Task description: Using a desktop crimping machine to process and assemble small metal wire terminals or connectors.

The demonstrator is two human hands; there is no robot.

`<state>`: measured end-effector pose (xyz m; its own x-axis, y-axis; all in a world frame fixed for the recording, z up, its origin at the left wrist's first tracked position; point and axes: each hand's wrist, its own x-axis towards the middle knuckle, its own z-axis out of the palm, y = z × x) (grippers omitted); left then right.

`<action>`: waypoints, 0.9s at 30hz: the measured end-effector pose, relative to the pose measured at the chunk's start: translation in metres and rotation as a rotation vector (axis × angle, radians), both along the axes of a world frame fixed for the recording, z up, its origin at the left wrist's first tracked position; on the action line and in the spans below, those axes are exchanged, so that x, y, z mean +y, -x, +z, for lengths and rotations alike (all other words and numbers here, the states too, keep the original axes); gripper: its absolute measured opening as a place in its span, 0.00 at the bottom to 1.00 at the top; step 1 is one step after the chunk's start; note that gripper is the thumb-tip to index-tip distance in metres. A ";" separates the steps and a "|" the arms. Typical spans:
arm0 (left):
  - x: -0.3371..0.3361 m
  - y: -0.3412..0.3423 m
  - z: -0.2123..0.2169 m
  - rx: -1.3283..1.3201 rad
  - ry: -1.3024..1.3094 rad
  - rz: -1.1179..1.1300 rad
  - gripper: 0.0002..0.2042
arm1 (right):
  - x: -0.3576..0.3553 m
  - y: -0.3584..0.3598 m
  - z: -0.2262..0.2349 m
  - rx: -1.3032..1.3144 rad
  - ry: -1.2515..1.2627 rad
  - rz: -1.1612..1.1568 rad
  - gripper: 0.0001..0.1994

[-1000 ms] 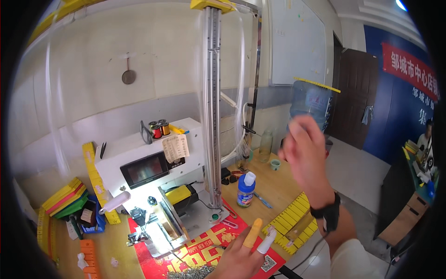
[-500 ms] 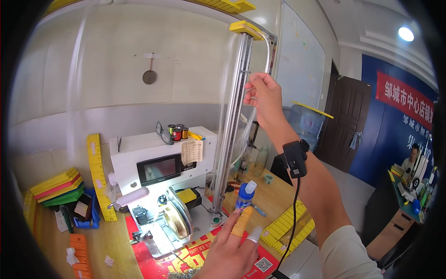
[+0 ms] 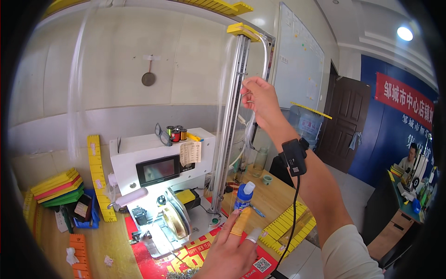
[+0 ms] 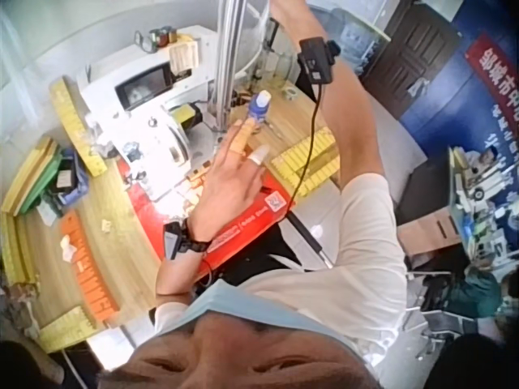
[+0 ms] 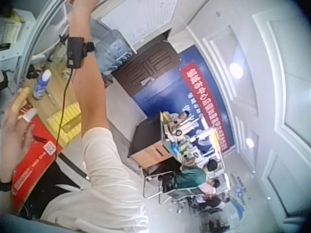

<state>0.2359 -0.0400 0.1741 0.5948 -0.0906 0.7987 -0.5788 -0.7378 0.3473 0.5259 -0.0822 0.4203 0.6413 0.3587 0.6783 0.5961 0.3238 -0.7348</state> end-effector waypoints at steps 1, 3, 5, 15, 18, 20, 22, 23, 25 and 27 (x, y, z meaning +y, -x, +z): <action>0.002 -0.002 -0.002 0.000 0.000 0.002 0.21 | 0.002 0.006 -0.001 0.040 -0.049 0.026 0.07; 0.009 -0.008 -0.009 0.041 -0.166 0.035 0.24 | 0.005 0.019 -0.003 0.081 -0.098 0.052 0.07; 0.008 -0.010 -0.013 0.055 -0.174 0.055 0.22 | 0.007 0.031 -0.005 0.161 -0.172 0.164 0.07; 0.009 -0.004 -0.002 0.024 0.130 0.001 0.25 | 0.002 0.010 0.003 0.180 -0.327 0.378 0.09; 0.016 -0.001 0.009 -0.015 0.076 0.061 0.26 | -0.041 0.022 0.003 0.122 -0.183 0.601 0.12; 0.016 0.000 0.007 -0.024 0.095 0.118 0.28 | -0.079 0.056 -0.025 0.068 -0.077 0.567 0.09; 0.009 -0.003 0.007 -0.046 0.056 0.120 0.28 | -0.156 0.067 -0.055 -0.001 -0.007 0.511 0.14; 0.006 -0.003 0.003 -0.024 0.057 0.114 0.28 | -0.181 0.087 -0.078 0.013 0.007 0.377 0.15; 0.003 -0.019 -0.016 0.058 0.032 0.121 0.28 | -0.235 0.106 -0.137 0.066 0.063 0.133 0.11; -0.008 -0.024 -0.025 0.141 0.025 0.090 0.27 | -0.300 0.111 -0.198 0.146 0.107 -0.037 0.07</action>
<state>0.2599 -0.0476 0.1489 0.7058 -0.0133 0.7083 -0.4552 -0.7745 0.4391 0.4151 -0.3817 0.2222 0.7443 0.3978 0.5364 0.4906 0.2191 -0.8434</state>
